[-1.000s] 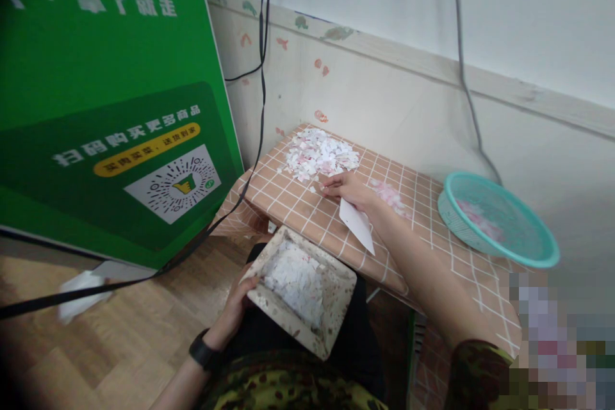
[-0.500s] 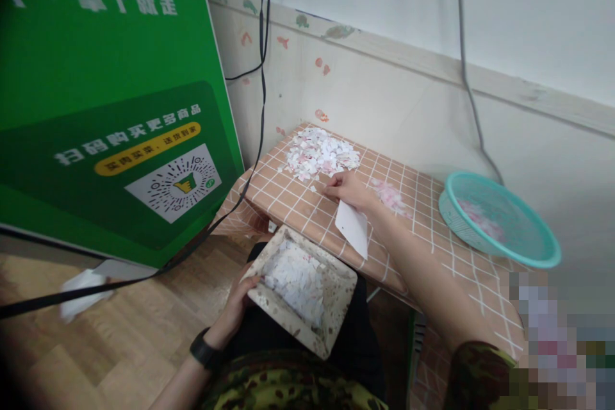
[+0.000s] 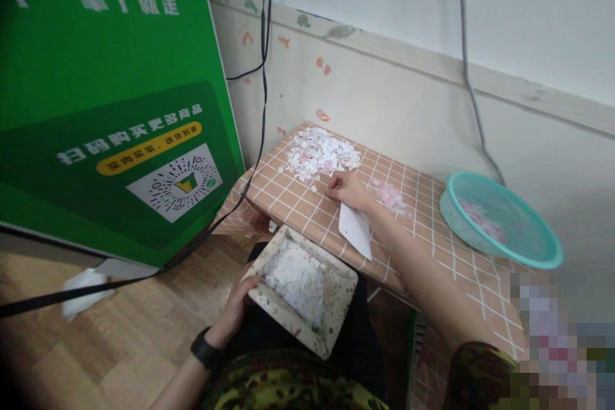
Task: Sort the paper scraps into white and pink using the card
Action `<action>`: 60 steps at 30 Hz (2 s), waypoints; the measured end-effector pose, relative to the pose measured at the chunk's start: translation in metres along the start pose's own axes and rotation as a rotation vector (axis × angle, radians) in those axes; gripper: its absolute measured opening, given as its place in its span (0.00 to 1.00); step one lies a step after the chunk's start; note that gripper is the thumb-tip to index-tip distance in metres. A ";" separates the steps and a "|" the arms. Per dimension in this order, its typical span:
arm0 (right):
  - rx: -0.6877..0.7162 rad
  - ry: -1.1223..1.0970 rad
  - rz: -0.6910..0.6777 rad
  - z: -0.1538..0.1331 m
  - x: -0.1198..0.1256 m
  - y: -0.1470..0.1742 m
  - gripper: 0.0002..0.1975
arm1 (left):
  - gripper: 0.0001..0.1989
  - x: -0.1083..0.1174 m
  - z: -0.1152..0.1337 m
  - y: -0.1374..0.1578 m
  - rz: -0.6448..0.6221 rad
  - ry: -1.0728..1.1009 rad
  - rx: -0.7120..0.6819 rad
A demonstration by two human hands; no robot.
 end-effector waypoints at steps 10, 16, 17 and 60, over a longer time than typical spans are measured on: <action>-0.162 -0.212 -0.037 0.015 0.006 -0.001 0.21 | 0.24 -0.001 0.002 0.002 0.007 0.005 -0.003; -0.102 -0.224 -0.026 0.022 0.010 -0.004 0.20 | 0.24 0.000 0.001 0.001 0.003 -0.004 -0.014; -0.101 -0.221 -0.024 0.023 0.011 -0.004 0.19 | 0.24 0.000 0.001 0.001 -0.002 -0.005 -0.011; -0.092 -0.188 0.011 0.021 0.016 -0.001 0.16 | 0.24 0.002 -0.002 0.000 0.029 -0.028 -0.038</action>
Point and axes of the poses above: each hand's wrist, its own y-axis away from the middle knuckle, its own x-axis out of the back of the hand, z = x × y, the point moved 5 cm from there along -y, towards the middle knuckle, and after that the axes turned 5 degrees about -y, right-handed, at the moved point
